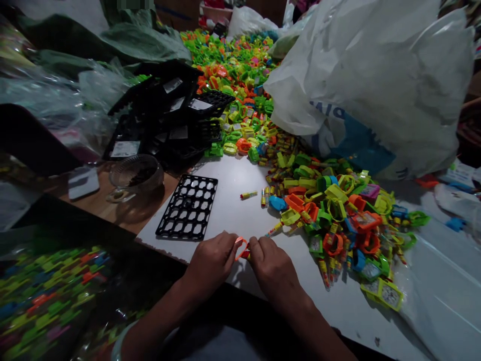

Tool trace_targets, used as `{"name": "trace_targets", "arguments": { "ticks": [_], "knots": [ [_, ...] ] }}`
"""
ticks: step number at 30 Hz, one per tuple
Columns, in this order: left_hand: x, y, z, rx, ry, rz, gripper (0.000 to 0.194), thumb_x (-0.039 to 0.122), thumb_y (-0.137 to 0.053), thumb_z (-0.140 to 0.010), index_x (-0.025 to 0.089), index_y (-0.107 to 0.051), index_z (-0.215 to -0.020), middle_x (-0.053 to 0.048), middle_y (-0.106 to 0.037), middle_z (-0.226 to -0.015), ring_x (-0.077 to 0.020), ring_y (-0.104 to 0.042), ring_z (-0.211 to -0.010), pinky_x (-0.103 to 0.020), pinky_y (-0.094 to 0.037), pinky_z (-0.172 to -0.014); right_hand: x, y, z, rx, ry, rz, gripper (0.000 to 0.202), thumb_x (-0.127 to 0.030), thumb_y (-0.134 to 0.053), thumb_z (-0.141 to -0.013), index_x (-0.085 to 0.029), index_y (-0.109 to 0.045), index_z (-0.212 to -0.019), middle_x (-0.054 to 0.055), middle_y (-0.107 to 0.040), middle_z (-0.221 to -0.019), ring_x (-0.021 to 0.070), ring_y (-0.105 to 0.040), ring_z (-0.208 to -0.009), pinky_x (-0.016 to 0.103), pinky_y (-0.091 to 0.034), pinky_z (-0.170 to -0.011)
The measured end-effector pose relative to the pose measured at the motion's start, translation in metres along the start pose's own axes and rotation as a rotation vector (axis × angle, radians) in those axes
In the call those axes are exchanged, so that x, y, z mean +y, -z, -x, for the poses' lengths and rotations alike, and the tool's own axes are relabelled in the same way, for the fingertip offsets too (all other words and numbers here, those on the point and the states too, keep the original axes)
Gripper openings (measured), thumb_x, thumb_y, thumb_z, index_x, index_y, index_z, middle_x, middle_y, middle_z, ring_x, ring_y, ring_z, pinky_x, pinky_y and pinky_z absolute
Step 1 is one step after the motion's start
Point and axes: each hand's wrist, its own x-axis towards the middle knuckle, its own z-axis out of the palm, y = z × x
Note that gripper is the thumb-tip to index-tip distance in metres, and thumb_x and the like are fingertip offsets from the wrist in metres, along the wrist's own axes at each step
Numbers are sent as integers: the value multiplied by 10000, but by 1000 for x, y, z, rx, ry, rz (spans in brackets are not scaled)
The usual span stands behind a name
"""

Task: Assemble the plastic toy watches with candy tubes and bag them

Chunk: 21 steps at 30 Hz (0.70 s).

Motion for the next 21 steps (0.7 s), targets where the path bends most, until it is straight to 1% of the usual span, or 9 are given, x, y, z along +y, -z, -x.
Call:
{"name": "trace_targets", "arguments": {
  "ticks": [2,4,7,10,13,17,21],
  "knots": [
    [-2,0,-1,-22,18,47,287,276,-353,-955,182,-577,-801,-28,-630,-758,-153,-552,-684,-285,-360,-626,0,-4,2,-1,-7,-46,151,-154,-464,-926,-147,-546,-1053,43,-578,-768,156,-519,-669,250,-373,-565],
    [-4,1,-3,-61,63,136,297,293,-368,-948,181,-585,-780,-23,-630,-751,-145,-550,-686,-277,-356,-633,1,-7,4,-9,-29,-116,123,-187,-453,-939,-164,-547,-1017,32,-570,-755,149,-514,-657,247,-365,-559],
    [-8,3,-8,-159,152,326,317,318,-394,-927,185,-591,-717,-4,-611,-696,-133,-545,-680,-260,-351,-626,2,-12,7,-24,-71,-207,165,-276,-431,-963,-162,-536,-1021,44,-584,-786,149,-531,-682,244,-369,-562],
    [-12,1,-13,-236,211,448,331,354,-418,-894,188,-601,-675,11,-578,-639,-127,-528,-650,-256,-332,-605,3,-14,9,-29,-85,-209,192,-320,-447,-959,-160,-530,-1026,54,-591,-813,156,-541,-707,249,-366,-565],
    [-15,-4,-16,-279,268,506,314,375,-451,-849,185,-609,-654,18,-549,-605,-128,-510,-628,-262,-314,-591,4,-13,10,-73,-64,-167,144,-299,-482,-943,-175,-535,-994,40,-581,-808,155,-530,-693,258,-349,-560],
    [-16,-9,-18,-313,318,529,305,378,-479,-802,181,-575,-590,19,-510,-568,-132,-479,-611,-271,-291,-575,7,-11,9,-147,-1,-99,25,-220,-539,-903,-199,-532,-913,4,-542,-744,158,-504,-651,278,-321,-560],
    [-18,-14,-18,-331,349,548,301,373,-491,-775,173,-559,-561,20,-488,-548,-129,-461,-592,-274,-281,-564,10,-12,7,-195,72,-77,79,-223,-545,-894,-207,-493,-836,-8,-528,-712,163,-497,-628,292,-288,-542]
  ]
}}
